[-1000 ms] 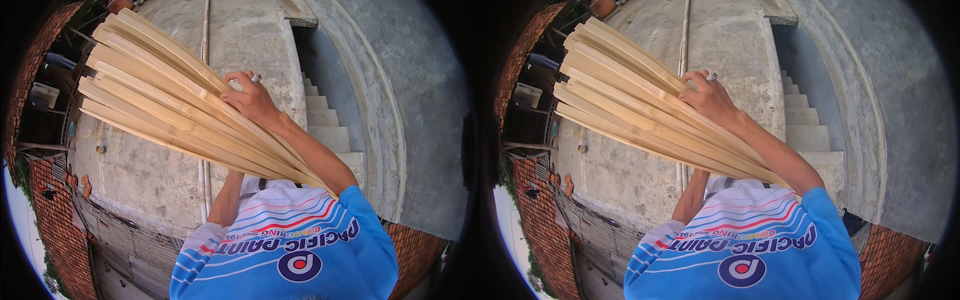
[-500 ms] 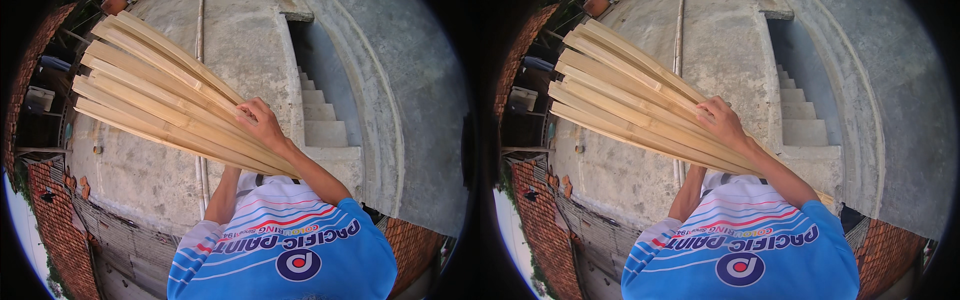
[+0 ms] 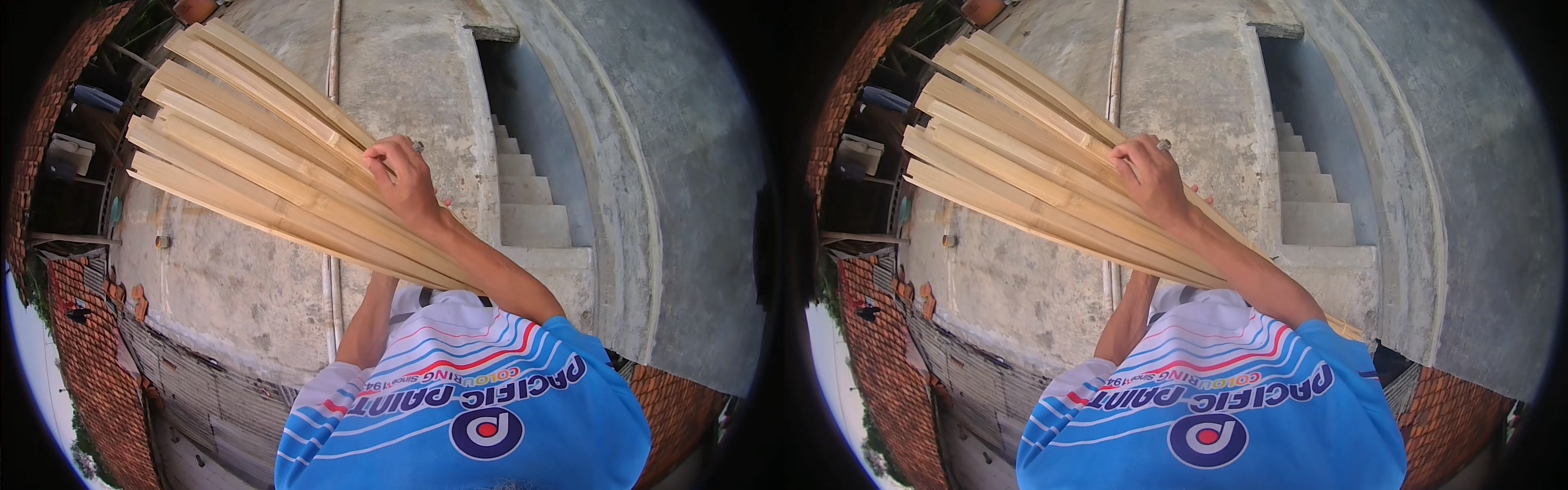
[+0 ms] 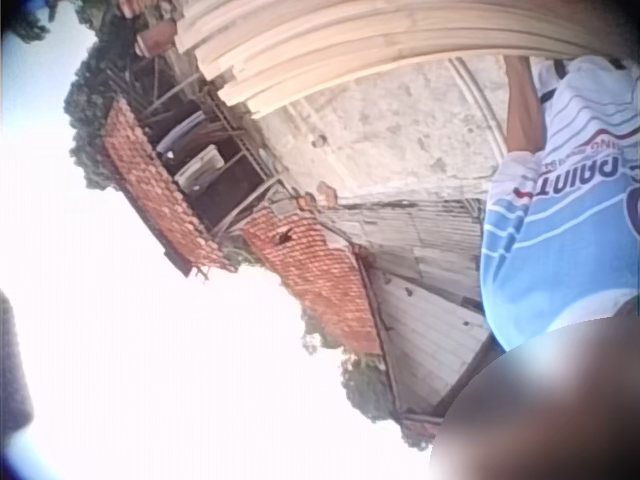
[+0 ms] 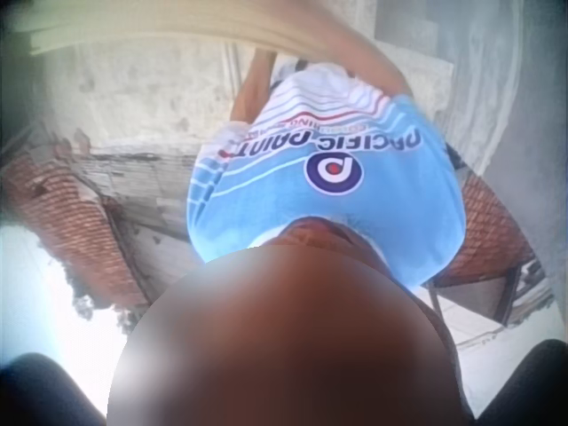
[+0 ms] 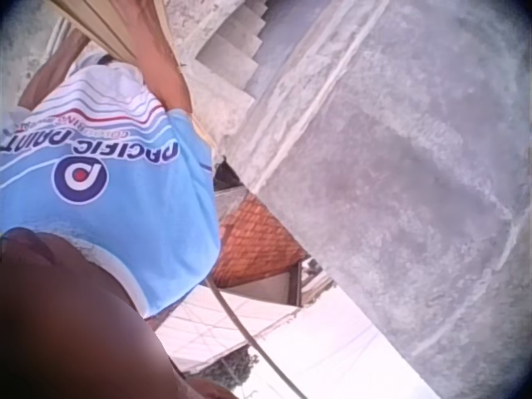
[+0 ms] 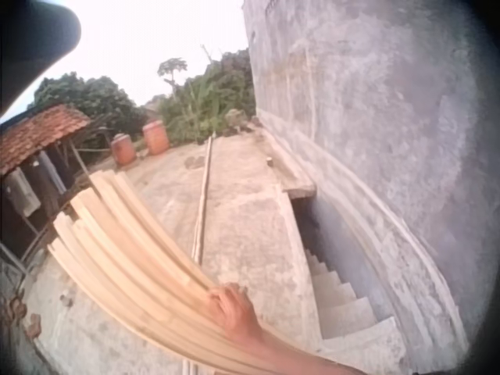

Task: The person carries a bundle of long bamboo strips across a rooftop, places them under a shelter, and then works on the ground to split a bamboo strip using a machete. The person handles the strips by hand and uses the machete to split one strip into smaller pieces.

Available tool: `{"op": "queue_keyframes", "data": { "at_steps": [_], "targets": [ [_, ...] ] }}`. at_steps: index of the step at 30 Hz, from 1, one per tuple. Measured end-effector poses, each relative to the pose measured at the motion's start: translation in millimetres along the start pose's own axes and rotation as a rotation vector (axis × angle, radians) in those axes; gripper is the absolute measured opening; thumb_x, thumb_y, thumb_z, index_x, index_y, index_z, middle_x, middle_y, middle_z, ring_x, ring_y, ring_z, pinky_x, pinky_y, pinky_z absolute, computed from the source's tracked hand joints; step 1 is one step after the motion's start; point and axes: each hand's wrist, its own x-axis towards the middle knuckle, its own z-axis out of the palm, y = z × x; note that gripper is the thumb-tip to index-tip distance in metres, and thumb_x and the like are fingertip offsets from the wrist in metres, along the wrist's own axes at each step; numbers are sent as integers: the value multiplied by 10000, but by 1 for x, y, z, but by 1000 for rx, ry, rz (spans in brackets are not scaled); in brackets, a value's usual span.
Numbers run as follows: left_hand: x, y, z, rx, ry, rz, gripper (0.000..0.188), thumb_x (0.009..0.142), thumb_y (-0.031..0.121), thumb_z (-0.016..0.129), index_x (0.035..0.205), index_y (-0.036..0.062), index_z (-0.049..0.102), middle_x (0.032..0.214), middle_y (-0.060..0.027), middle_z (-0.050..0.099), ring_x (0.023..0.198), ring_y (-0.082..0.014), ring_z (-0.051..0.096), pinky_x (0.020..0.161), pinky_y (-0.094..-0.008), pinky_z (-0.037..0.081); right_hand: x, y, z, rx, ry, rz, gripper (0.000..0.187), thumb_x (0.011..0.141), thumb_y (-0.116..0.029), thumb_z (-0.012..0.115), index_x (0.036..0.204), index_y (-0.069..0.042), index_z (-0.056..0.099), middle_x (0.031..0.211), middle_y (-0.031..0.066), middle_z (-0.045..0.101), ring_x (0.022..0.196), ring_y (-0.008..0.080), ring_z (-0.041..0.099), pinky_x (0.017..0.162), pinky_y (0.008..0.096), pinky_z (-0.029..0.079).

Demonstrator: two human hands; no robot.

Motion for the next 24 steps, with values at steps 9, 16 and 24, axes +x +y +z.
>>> {"op": "queue_keyframes", "data": {
  "at_steps": [9, 16, 24],
  "targets": [
    [2, 0, 0, -10, 0, -2, 840, 976, 668, 318, 1566, 82, 196, 1549, -228, 318, 1417, -419, 342, 1165, -560, 319, 20, 11, 15, -245, -130, -383, 92, 856, -110, 714, 940, -77, 703, 1227, 91, 556, 1101, 292, 554, 897, 412, 489],
    [12, -13, -4, -6, 45, -16, 853, 970, 684, 315, 1568, 87, 191, 1552, -228, 314, 1417, -423, 341, 1166, -566, 314, 28, 87, -77, -190, 183, 156, 160, 945, -193, 666, 987, -40, 691, 1060, 79, 645, 989, 215, 620, 844, 327, 490],
    [18, -15, -44, 136, 81, -118, 802, 971, 681, 309, 1575, 169, 185, 1592, -169, 280, 1424, -400, 345, 1149, -595, 321, -296, 205, -290, -54, 438, 1185, 478, 1004, -491, 524, 1147, -54, 654, 1084, 60, 685, 1002, 154, 620, 868, 296, 477]
  ]
}}
